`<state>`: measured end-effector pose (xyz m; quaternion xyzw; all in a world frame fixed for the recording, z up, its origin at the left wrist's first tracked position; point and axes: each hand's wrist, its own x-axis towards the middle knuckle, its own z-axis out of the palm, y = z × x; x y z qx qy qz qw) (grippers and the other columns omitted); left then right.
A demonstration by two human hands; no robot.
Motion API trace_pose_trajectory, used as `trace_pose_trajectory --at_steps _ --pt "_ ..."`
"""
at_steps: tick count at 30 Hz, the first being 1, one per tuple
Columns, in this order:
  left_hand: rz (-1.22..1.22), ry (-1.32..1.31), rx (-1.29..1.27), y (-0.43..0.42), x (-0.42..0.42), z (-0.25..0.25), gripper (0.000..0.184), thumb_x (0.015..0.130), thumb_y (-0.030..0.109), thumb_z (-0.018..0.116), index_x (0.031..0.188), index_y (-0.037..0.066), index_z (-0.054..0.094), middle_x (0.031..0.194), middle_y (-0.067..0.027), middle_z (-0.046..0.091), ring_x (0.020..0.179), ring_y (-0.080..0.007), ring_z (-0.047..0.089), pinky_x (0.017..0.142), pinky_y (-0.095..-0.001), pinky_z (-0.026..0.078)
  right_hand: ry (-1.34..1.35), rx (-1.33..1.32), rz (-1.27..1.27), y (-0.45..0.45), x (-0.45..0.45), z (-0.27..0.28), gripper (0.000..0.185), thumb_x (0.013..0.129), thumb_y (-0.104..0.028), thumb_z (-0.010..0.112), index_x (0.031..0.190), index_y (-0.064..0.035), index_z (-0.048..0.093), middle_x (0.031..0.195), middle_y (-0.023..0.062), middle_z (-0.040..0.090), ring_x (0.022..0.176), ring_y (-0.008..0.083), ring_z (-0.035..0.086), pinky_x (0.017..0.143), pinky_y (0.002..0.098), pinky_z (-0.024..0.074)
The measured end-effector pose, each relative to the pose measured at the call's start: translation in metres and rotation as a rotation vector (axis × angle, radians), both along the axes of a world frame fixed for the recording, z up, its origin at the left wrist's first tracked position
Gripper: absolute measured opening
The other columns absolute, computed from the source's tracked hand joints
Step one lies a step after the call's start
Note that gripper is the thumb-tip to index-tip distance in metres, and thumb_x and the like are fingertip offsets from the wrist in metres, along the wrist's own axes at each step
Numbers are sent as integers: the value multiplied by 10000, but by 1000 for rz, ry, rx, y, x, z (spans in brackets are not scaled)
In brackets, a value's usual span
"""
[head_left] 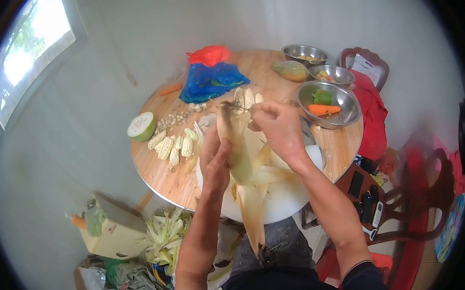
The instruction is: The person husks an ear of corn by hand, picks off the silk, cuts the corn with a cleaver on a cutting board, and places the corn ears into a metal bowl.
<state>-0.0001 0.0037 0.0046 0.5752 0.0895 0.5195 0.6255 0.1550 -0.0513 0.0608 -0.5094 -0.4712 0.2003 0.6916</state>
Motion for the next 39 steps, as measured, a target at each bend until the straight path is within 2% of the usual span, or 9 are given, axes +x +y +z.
trace_pose_trajectory --at_steps 1,6,11,16,22,29,31,33,39 --pt "-10 -29 -16 1 0 -1 616 1004 274 612 1496 -32 405 1403 -117 540 1259 -202 532 1066 -324 408 217 -85 85 1 0 -4 233 906 -167 688 962 58 713 826 65 723 799 133 683 715 280 529" --pt "27 -63 -53 5 4 -2 543 1047 311 536 1472 -12 436 1303 -86 578 1130 -152 560 968 -295 441 224 140 163 10 -16 -25 251 1002 -170 582 1103 48 652 978 43 700 931 99 636 836 250 494" --pt "425 163 294 4 9 -2 480 1092 375 418 1378 1 509 1031 -28 606 864 -98 539 737 -255 447 200 220 212 15 -31 -29 245 1051 -174 507 1163 29 585 1026 48 663 976 85 594 883 249 477" --pt "467 143 303 18 6 -13 471 1100 386 374 1275 -4 573 1044 -58 629 886 -126 564 776 -273 460 403 210 181 -1 -37 -48 198 1071 -198 509 1110 -14 572 1001 35 611 968 97 571 917 257 460" --pt "483 148 244 39 5 -36 489 1103 397 366 1260 -9 588 1106 -84 648 957 -162 591 832 -308 484 219 352 81 -14 -46 -63 197 1057 -132 437 1139 10 545 1032 82 634 994 160 603 991 326 446" --pt "567 116 267 17 11 1 316 997 270 568 1122 -20 583 960 -97 655 840 -168 607 712 -322 496 201 354 170 -3 -58 -41 173 1063 -146 428 1118 -13 524 900 41 589 864 122 543 856 298 453" --pt "542 165 240 25 4 3 308 990 262 580 1120 -18 591 948 -93 666 838 -160 617 706 -312 497 520 355 403 -2 -61 -40 152 1084 -173 425 1021 -50 489 844 12 468 747 101 432 732 289 421" --pt "512 212 214 38 -6 -1 300 983 253 592 1118 -15 598 935 -89 677 836 -151 626 700 -302 498 497 258 389 -11 -61 -47 147 1086 -170 421 1022 -52 482 831 6 446 747 102 426 734 286 419" --pt "326 -4 -219 90 -16 -28 319 1013 352 570 1064 43 630 830 -48 633 688 -148 611 626 -317 513 447 1 364 -67 -54 -118 155 1100 -173 417 1029 -46 469 806 6 434 753 112 423 737 287 416"
